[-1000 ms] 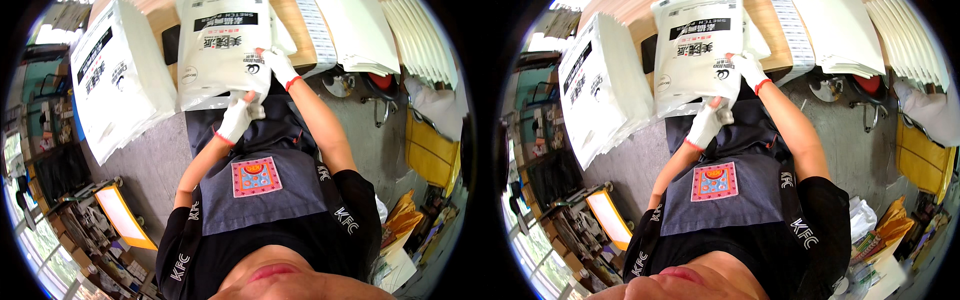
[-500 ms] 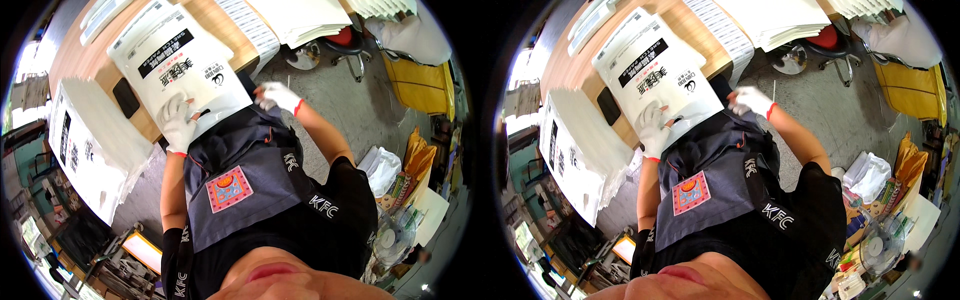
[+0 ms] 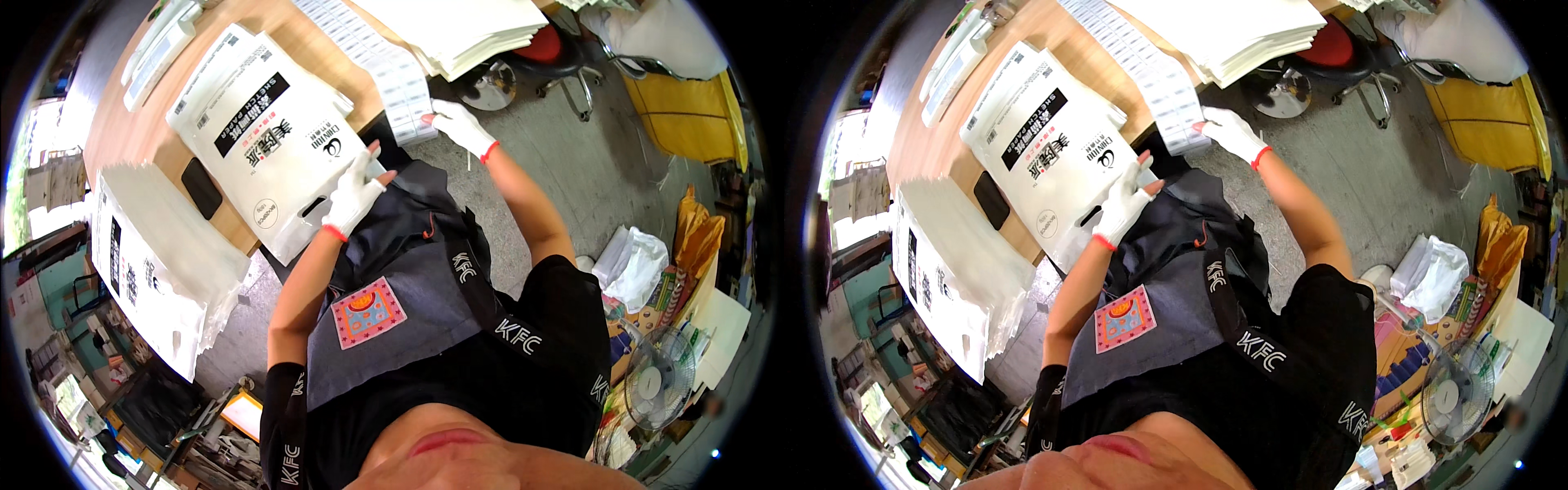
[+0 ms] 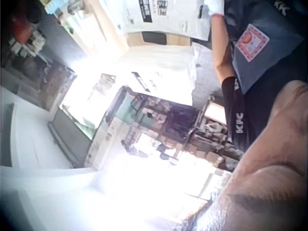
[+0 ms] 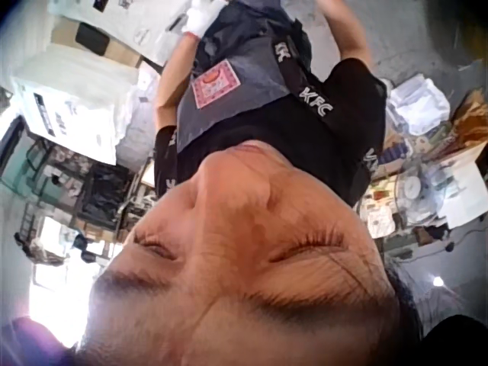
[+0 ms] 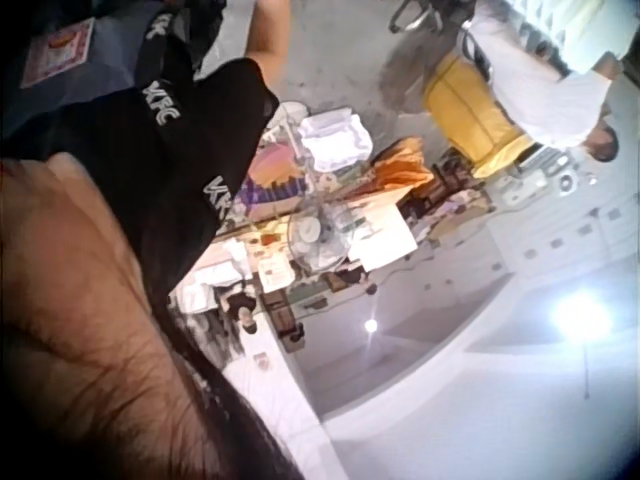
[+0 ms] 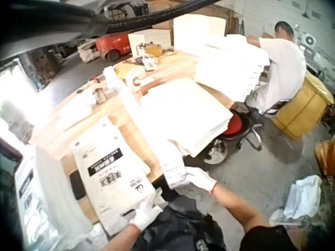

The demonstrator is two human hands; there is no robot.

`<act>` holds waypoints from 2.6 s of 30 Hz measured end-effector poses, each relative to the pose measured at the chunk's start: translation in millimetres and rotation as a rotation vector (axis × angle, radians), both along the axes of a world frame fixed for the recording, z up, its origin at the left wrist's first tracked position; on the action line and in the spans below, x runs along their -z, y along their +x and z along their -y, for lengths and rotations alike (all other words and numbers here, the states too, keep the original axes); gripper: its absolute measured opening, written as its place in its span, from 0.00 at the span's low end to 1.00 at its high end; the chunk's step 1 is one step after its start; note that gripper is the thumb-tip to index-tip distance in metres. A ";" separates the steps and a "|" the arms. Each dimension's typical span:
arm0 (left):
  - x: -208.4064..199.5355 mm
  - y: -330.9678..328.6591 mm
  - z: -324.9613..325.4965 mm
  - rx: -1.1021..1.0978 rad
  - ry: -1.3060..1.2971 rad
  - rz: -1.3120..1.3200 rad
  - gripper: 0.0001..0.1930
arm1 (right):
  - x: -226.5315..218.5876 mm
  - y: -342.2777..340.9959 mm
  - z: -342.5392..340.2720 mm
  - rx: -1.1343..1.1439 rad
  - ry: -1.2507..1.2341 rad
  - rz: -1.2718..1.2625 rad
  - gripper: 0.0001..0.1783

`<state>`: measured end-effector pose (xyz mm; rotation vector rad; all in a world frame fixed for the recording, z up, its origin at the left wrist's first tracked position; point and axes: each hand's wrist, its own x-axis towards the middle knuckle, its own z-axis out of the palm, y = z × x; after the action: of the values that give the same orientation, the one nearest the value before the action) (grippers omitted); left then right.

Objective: The person repeatedly picks up stacks of white paper, places them into white plastic bags, and seals the bags. The person then stacks the sealed bags on the table.

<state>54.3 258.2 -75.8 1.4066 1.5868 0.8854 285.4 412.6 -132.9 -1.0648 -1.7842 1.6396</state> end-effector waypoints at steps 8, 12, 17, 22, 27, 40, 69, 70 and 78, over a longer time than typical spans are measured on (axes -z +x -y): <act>-14.9 42.7 -51.4 -0.200 -0.490 0.753 0.15 | -117.1 0.5 31.6 0.290 0.706 0.307 0.24; -14.2 35.1 -64.8 -0.227 -0.526 0.952 0.13 | -119.2 4.0 55.1 0.033 0.934 0.445 0.16; -21.1 37.6 -61.2 -0.269 -0.529 0.907 0.12 | -103.6 -6.5 61.1 0.119 1.131 0.429 0.11; -29.2 40.7 -62.5 -0.279 -0.522 0.734 0.12 | -100.8 -12.8 58.7 0.108 1.350 0.266 0.14; -45.0 45.0 -59.4 -0.325 -0.528 0.885 0.11 | -105.0 -14.6 56.9 0.116 1.353 0.295 0.14; -47.3 -35.5 29.6 -0.142 -0.202 0.244 0.14 | -165.7 -144.4 28.9 -0.190 0.345 0.074 0.07; 18.5 -134.6 156.3 -0.773 -0.082 0.625 0.13 | -62.1 -481.2 -78.4 -0.139 0.602 0.467 0.18; 15.2 -136.0 154.7 -0.761 -0.066 0.602 0.13 | -48.9 -476.9 -85.7 -0.017 0.611 0.323 0.18; -67.7 -140.2 136.1 -0.728 0.195 0.322 0.15 | -159.3 -224.7 -5.8 -0.382 0.581 1.216 0.32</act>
<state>-86.0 122.0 -8.1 0.7260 1.8031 1.6337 60.7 418.4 26.4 -1.6166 -3.0831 0.3896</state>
